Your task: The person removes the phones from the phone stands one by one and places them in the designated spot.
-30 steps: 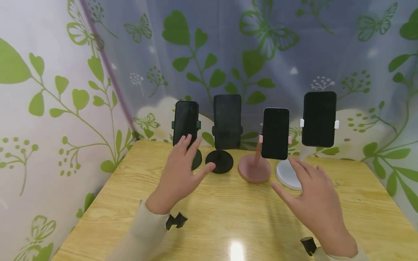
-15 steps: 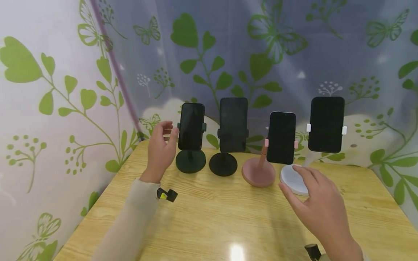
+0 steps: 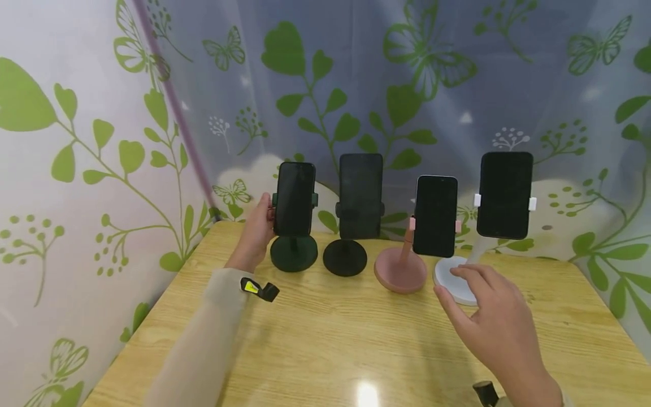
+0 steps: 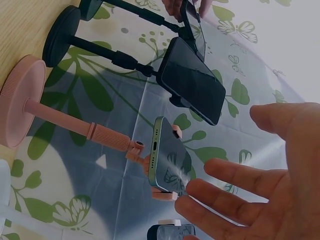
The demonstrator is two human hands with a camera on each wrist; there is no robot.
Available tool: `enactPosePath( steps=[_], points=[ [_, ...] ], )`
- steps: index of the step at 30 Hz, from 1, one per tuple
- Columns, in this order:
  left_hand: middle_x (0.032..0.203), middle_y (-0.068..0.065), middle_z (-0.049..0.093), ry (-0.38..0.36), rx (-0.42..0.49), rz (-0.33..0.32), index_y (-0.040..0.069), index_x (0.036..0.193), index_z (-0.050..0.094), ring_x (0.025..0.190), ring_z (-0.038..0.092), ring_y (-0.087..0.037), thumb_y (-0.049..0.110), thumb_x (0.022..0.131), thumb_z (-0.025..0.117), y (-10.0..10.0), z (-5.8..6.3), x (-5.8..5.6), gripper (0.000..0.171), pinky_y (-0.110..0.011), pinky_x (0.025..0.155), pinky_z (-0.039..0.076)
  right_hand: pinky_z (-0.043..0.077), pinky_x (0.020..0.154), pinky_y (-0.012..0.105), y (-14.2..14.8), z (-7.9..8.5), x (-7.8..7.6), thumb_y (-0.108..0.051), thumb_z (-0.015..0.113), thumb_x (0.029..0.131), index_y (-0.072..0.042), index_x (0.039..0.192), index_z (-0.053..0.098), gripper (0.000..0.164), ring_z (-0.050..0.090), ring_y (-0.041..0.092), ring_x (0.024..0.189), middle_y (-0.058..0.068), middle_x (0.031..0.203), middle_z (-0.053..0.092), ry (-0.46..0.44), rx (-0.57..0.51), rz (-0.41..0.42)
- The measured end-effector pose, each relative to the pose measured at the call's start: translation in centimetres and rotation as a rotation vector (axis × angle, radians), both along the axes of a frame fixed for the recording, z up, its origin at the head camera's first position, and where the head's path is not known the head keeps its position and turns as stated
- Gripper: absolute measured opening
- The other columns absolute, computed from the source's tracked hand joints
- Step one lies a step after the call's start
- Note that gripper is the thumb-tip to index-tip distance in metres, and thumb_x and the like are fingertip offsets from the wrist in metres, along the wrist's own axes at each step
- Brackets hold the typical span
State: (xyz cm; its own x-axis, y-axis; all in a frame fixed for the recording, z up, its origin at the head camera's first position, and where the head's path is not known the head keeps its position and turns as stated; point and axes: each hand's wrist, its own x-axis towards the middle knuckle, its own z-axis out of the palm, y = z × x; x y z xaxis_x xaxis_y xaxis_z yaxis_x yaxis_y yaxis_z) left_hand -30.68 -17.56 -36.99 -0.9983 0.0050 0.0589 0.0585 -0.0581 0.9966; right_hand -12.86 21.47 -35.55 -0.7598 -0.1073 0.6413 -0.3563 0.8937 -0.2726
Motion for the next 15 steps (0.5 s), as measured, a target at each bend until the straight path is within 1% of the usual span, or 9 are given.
enactPosePath(
  steps=[2,3,4,6,8,11,15],
  points=[
    [0.097,0.001,0.058,-0.014,-0.003,-0.021,0.012,0.111,0.057,0.084,0.056,-0.015,0.062,0.108,0.027,0.2,-0.1,-0.1,0.058,-0.033,0.082,0.046,0.048,0.081,0.066,0.0,0.0,0.0,-0.029,0.082,0.086,-0.006,0.109,0.074,0.034,0.067,0.043,0.098,0.015,0.111,0.07,-0.01,0.001,0.0],
    [0.099,0.0,0.058,-0.016,-0.004,-0.029,0.011,0.115,0.059,0.085,0.056,-0.015,0.064,0.107,0.027,0.3,-0.2,-0.1,0.062,-0.034,0.084,0.047,0.048,0.081,0.066,0.0,0.0,0.0,-0.03,0.082,0.086,-0.006,0.109,0.073,0.034,0.067,0.043,0.098,0.015,0.112,0.07,-0.015,0.003,0.0],
    [0.104,-0.002,0.058,-0.018,-0.001,-0.034,0.01,0.122,0.059,0.088,0.057,-0.016,0.066,0.107,0.025,0.4,-0.2,0.0,0.066,-0.036,0.087,0.047,0.049,0.081,0.066,0.0,0.0,0.0,-0.03,0.082,0.086,-0.006,0.109,0.073,0.034,0.067,0.043,0.098,0.015,0.111,0.07,-0.02,0.004,0.0],
    [0.117,-0.004,0.056,-0.018,-0.011,-0.045,0.01,0.139,0.054,0.097,0.058,-0.017,0.07,0.104,0.023,0.7,-0.1,0.0,0.076,-0.038,0.095,0.046,0.049,0.081,0.066,0.0,-0.1,0.0,-0.031,0.081,0.087,-0.006,0.109,0.073,0.034,0.067,0.042,0.099,0.015,0.111,0.07,-0.032,0.006,-0.001],
    [0.125,-0.007,0.055,-0.016,-0.002,-0.054,0.009,0.148,0.049,0.103,0.058,-0.018,0.073,0.103,0.023,0.8,-0.2,0.0,0.082,-0.04,0.099,0.045,0.048,0.082,0.066,0.0,-0.1,0.1,-0.032,0.08,0.088,-0.006,0.109,0.073,0.034,0.067,0.043,0.1,0.016,0.112,0.069,-0.044,0.009,-0.006],
    [0.129,-0.009,0.054,-0.008,0.006,-0.056,0.01,0.151,0.046,0.106,0.06,-0.018,0.075,0.101,0.025,1.1,-0.5,-0.1,0.085,-0.04,0.099,0.046,0.048,0.083,0.067,0.0,0.0,0.1,-0.033,0.079,0.09,-0.006,0.11,0.073,0.035,0.066,0.043,0.101,0.016,0.113,0.069,-0.069,0.01,-0.014],
    [0.121,-0.007,0.057,0.019,0.016,-0.049,0.009,0.145,0.051,0.1,0.062,-0.018,0.074,0.102,0.026,1.3,-1.0,-0.4,0.082,-0.035,0.09,0.05,0.047,0.086,0.067,0.1,0.0,0.1,-0.036,0.078,0.091,-0.006,0.111,0.073,0.036,0.066,0.043,0.103,0.016,0.114,0.069,-0.091,0.013,-0.016]
  ],
)
